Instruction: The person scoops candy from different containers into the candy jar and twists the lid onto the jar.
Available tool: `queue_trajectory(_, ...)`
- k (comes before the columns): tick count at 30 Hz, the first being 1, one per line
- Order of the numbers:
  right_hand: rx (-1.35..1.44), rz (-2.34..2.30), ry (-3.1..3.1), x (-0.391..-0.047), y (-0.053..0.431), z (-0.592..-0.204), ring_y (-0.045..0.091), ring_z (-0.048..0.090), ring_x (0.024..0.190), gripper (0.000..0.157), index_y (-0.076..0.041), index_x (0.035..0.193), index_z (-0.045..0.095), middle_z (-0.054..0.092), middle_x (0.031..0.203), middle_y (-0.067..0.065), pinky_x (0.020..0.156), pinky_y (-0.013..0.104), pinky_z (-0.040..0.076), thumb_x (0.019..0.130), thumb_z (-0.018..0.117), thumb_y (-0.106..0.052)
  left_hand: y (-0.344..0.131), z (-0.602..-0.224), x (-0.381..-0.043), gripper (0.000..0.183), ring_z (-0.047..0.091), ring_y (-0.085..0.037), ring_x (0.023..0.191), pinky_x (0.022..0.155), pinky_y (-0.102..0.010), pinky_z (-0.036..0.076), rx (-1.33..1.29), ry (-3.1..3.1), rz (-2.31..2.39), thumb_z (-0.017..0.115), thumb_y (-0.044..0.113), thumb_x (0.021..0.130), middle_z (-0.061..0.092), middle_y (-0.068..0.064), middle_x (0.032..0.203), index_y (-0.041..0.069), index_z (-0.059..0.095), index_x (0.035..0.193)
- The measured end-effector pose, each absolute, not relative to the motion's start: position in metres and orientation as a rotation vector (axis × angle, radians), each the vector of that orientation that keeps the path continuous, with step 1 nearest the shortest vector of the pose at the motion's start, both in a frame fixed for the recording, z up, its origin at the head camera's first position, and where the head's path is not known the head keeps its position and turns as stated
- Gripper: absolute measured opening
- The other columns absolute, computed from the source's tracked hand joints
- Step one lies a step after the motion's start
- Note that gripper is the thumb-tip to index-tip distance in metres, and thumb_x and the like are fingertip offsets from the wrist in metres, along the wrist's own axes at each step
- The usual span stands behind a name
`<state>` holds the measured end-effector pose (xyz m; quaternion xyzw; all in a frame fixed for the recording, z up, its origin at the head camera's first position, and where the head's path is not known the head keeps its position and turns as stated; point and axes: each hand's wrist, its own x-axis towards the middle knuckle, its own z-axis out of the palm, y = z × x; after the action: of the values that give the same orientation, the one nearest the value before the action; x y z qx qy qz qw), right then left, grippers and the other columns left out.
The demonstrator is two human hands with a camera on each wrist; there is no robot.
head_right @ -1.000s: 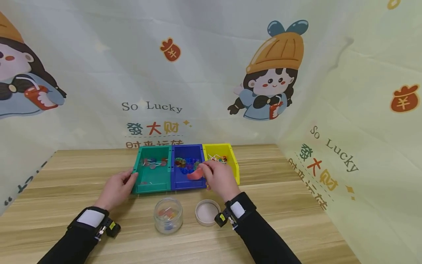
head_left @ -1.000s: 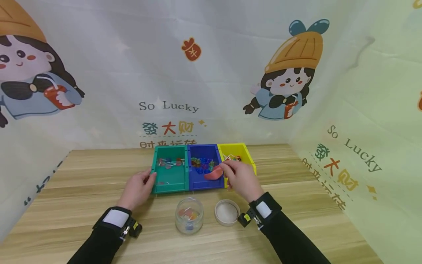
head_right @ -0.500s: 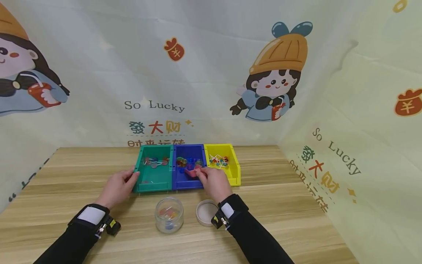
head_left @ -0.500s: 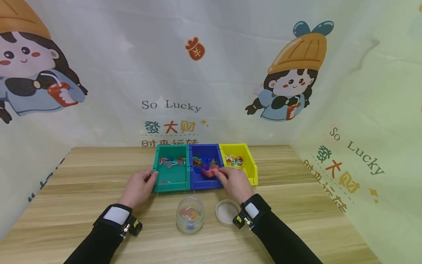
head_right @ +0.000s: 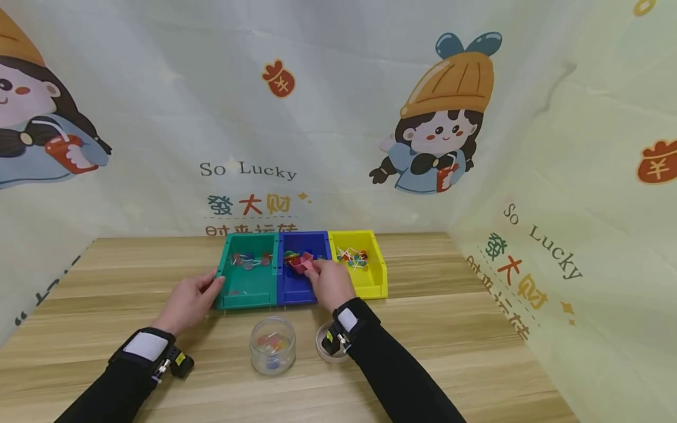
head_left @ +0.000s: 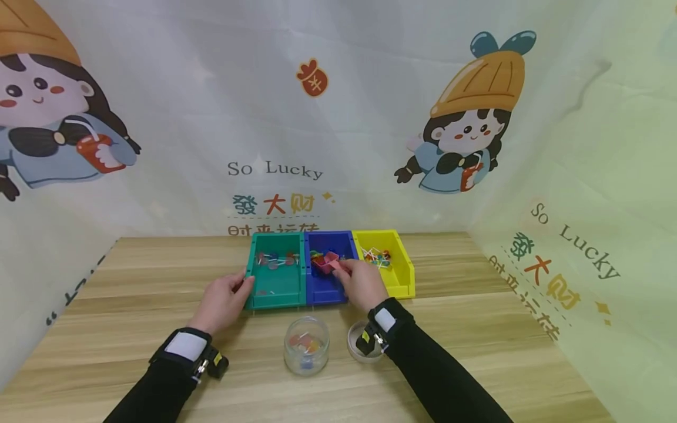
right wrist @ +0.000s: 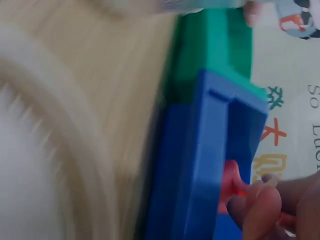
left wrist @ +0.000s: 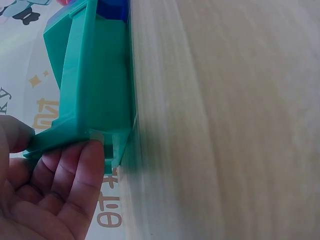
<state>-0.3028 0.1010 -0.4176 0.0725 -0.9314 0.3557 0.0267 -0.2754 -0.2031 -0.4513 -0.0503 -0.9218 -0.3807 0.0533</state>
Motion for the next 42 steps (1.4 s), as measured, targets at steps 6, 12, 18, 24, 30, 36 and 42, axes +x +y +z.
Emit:
queue_trajectory(6, 0.080, 1.311, -2.839, -0.307, 0.095, -0.411, 0.017, 0.064, 0.060, 0.039, -0.007, 0.148, 0.069, 0.077, 0.106, 0.018, 0.056, 0.024, 0.058, 0.111, 0.067, -0.017, -0.203, -0.449, -0.277, 0.052, 0.062, -0.033, 0.110, 0.093, -0.044, 0.056, -0.160, -2.807, -1.151, 0.051, 0.030, 0.118, 0.059, -0.030, 0.155, -0.002, 0.047, 0.160)
queue_trajectory(12, 0.127, 1.175, -2.858, -0.307, 0.093, -0.410, 0.016, 0.064, 0.061, 0.037, -0.011, 0.147, 0.071, 0.077, 0.113, 0.015, 0.057, 0.024, 0.058, 0.110, 0.068, -0.014, -0.205, -0.448, -0.276, 0.053, 0.062, -0.033, 0.108, 0.091, -0.044, 0.056, -0.169, -2.806, -1.145, 0.051, 0.031, 0.118, 0.061, -0.032, 0.153, -0.003, 0.048, 0.159)
queue_trajectory(18, 0.118, 1.113, -2.887, -0.307, 0.095, -0.410, 0.016, 0.064, 0.061, 0.035, -0.012, 0.143, 0.074, 0.077, 0.102, 0.012, 0.058, 0.024, 0.056, 0.109, 0.069, -0.015, -0.206, -0.450, -0.275, 0.054, 0.063, -0.034, 0.111, 0.101, -0.054, 0.059, -0.165, -2.817, -1.154, 0.051, 0.030, 0.118, 0.060, -0.031, 0.153, -0.003, 0.046, 0.160)
queue_trajectory(24, 0.141, 1.184, -2.898, -0.310, 0.095, -0.411, 0.016, 0.066, 0.055, 0.036, -0.008, 0.143, 0.074, 0.077, 0.090, 0.011, 0.049, 0.023, 0.049, 0.109, 0.070, -0.020, -0.207, -0.451, -0.275, 0.056, 0.064, -0.036, 0.119, 0.112, -0.063, 0.055, -0.171, -2.825, -1.158, 0.051, 0.032, 0.118, 0.058, -0.031, 0.155, -0.003, 0.045, 0.161)
queue_trajectory(30, 0.055, 1.426, -2.881, -0.312, 0.097, -0.408, 0.022, 0.069, 0.059, 0.036, -0.007, 0.143, 0.073, 0.076, 0.084, 0.012, 0.050, 0.024, 0.048, 0.111, 0.067, -0.022, -0.205, -0.450, -0.275, 0.055, 0.064, -0.034, 0.114, 0.100, -0.050, 0.059, -0.157, -2.829, -1.174, 0.052, 0.031, 0.118, 0.059, -0.030, 0.155, -0.003, 0.045, 0.161)
queue_trajectory(36, 0.028, 1.424, -2.863, -0.310, 0.102, -0.408, 0.030, 0.074, 0.064, 0.028, -0.009, 0.136, 0.077, 0.076, 0.088, 0.016, 0.048, 0.023, 0.047, 0.112, 0.065, -0.016, -0.207, -0.449, -0.276, 0.056, 0.063, -0.034, 0.111, 0.093, -0.044, 0.056, -0.155, -2.831, -1.171, 0.052, 0.032, 0.118, 0.059, -0.031, 0.154, -0.003, 0.045, 0.161)
queue_trajectory(42, 0.003, 1.498, -2.844, -0.307, 0.104, -0.407, 0.031, 0.071, 0.063, 0.029, -0.010, 0.138, 0.075, 0.075, 0.095, 0.019, 0.046, 0.024, 0.042, 0.112, 0.064, -0.019, -0.206, -0.449, -0.276, 0.054, 0.063, -0.031, 0.103, 0.085, -0.039, 0.054, -0.171, -2.816, -1.163, 0.053, 0.030, 0.117, 0.068, -0.029, 0.144, -0.002, 0.047, 0.160)
